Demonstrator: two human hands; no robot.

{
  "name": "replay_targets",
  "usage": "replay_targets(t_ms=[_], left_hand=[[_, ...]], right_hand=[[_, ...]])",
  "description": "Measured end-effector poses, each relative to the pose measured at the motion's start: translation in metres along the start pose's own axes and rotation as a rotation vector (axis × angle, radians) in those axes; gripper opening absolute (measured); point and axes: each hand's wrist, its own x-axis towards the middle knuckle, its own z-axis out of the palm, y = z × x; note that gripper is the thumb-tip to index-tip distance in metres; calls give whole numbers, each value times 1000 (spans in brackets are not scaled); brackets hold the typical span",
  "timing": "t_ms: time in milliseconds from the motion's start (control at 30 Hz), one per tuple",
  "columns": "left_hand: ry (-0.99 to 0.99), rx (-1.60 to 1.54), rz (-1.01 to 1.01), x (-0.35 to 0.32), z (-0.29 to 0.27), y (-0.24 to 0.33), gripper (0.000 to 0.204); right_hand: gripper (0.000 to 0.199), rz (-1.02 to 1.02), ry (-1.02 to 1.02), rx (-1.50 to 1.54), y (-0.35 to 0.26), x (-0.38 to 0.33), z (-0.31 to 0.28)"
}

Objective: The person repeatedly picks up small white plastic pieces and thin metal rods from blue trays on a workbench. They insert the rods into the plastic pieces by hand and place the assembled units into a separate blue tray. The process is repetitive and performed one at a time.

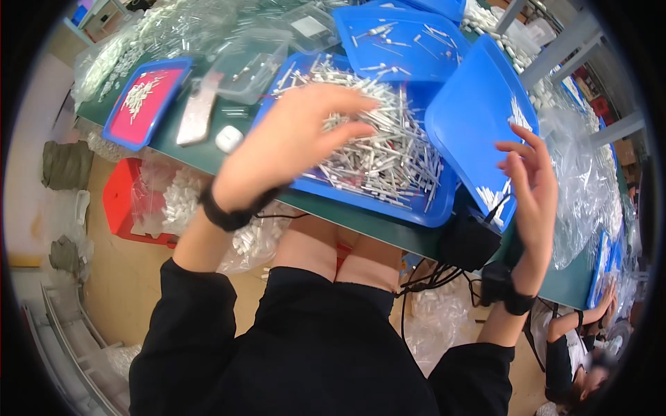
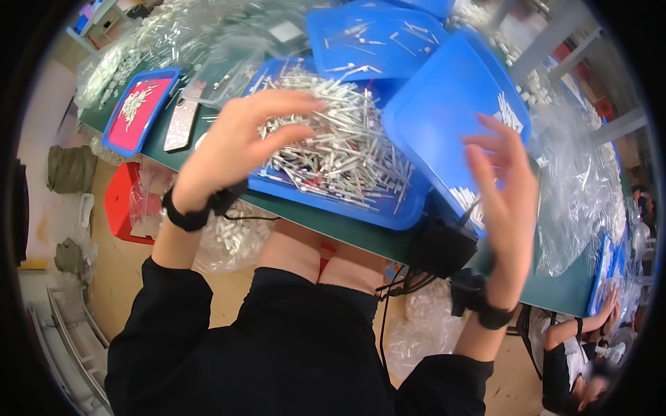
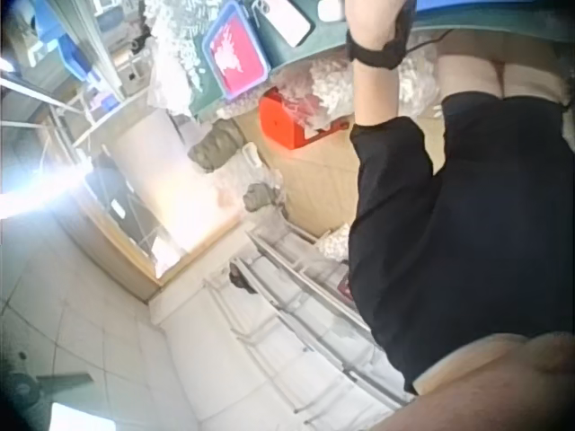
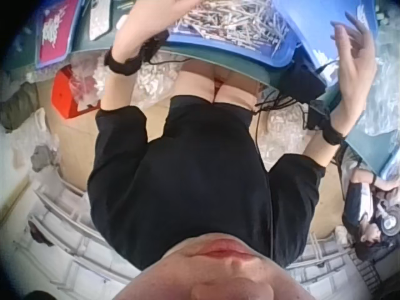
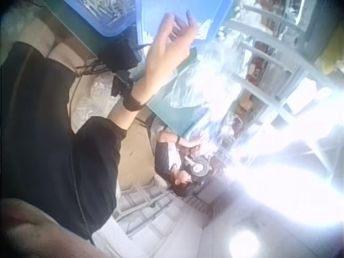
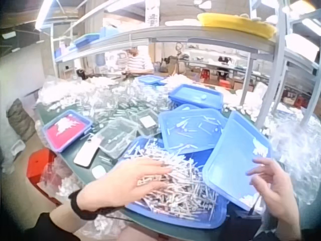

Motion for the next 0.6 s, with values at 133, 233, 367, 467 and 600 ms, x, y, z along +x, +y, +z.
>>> replay_targets(t_ms=[133, 233, 367, 467, 600], left_hand=[[11, 275, -367, 13, -60, -81, 23], [-93, 417, -693, 21, -78, -161, 25], [-304, 739, -726, 7, -49, -236, 22], [-182, 767, -784, 0, -35, -232, 22], [-203, 781, -734, -3, -41, -239, 23]], right_hand=[[27, 100, 43, -249, 83, 27, -43], [23, 131, 7, -572, 132, 27, -50], [23, 290, -24, -984, 125, 24, -29], [25, 317, 10, -1092, 132, 22, -21], [22, 397, 79, -929, 130, 18, -19]])
